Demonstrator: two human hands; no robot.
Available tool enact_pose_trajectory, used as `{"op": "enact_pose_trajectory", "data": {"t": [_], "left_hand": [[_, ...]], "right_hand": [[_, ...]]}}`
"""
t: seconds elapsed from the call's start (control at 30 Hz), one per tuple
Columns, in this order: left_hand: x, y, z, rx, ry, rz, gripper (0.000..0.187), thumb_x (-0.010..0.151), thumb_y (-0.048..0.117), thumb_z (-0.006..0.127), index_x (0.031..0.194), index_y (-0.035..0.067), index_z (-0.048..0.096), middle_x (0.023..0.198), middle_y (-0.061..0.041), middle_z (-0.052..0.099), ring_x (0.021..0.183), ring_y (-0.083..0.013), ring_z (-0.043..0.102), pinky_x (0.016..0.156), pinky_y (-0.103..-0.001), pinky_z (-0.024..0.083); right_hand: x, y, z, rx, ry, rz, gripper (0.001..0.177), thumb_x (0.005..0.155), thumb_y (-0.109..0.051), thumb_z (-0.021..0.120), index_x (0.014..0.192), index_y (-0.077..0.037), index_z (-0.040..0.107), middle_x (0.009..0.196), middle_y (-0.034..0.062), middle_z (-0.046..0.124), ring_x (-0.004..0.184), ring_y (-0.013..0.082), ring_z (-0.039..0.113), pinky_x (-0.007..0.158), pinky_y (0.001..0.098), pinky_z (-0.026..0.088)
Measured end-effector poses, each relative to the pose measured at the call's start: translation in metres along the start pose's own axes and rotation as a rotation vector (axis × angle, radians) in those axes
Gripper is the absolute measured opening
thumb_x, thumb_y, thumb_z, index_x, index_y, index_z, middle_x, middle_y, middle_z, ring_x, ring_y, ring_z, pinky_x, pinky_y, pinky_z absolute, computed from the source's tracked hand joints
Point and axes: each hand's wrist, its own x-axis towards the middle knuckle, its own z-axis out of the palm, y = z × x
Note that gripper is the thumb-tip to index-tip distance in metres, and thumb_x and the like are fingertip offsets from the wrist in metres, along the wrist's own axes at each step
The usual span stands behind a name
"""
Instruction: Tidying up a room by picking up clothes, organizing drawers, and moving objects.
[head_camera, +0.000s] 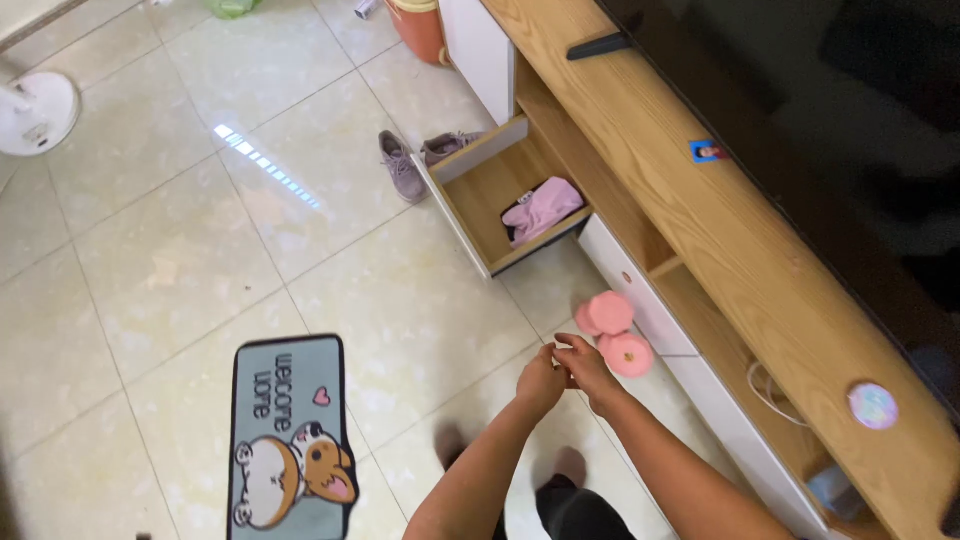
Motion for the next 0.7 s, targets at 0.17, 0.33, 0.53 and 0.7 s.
{"op": "enact_pose_trajectory", "data": {"t": [0.17,0.33,0.53,0.7], "left_hand": [[0.083,-0.026,-0.04,-0.048,-0.043,0.008,0.058,0.095,0.025,0.057,0.15,0.011,0.045,0.125,-0.02,0.069,0.118,-0.0358,0.066,0.098,-0.045,0.053],[0.163,-0.054,-0.105,0.068,-0.113,0.045,0.058,0.095,0.025,0.061,0.149,0.011,0.046,0.132,-0.021,0.065,0.124,-0.037,0.062,0.103,-0.045,0.05],[0.256,-0.082,-0.197,0.138,-0.168,-0.023,0.069,0.088,0.021,0.064,0.152,0.011,0.041,0.144,-0.02,0.057,0.131,-0.0365,0.055,0.108,-0.045,0.045],[0.361,-0.145,-0.194,0.078,-0.07,-0.092,0.078,0.087,0.02,0.068,0.156,0.007,0.034,0.148,-0.024,0.051,0.135,-0.038,0.051,0.111,-0.044,0.042]], "right_hand": [[0.08,-0.027,0.034,0.061,0.056,0.007,0.052,0.094,-0.026,0.062,0.144,-0.013,0.055,0.101,0.0052,0.065,0.086,0.016,0.063,0.075,0.0361,0.059],[0.175,-0.043,0.08,0.177,0.163,0.087,0.053,0.092,-0.021,0.065,0.144,-0.013,0.055,0.105,0.009,0.064,0.087,0.0192,0.063,0.073,0.0374,0.06],[0.312,-0.043,0.135,0.249,0.267,0.13,0.064,0.089,-0.021,0.069,0.149,-0.016,0.047,0.117,0.0101,0.061,0.099,0.0215,0.061,0.076,0.0381,0.062],[0.419,-0.054,0.142,0.218,0.376,0.071,0.077,0.086,-0.018,0.07,0.155,-0.02,0.038,0.134,0.011,0.049,0.107,0.0223,0.062,0.077,0.0389,0.061]]}}
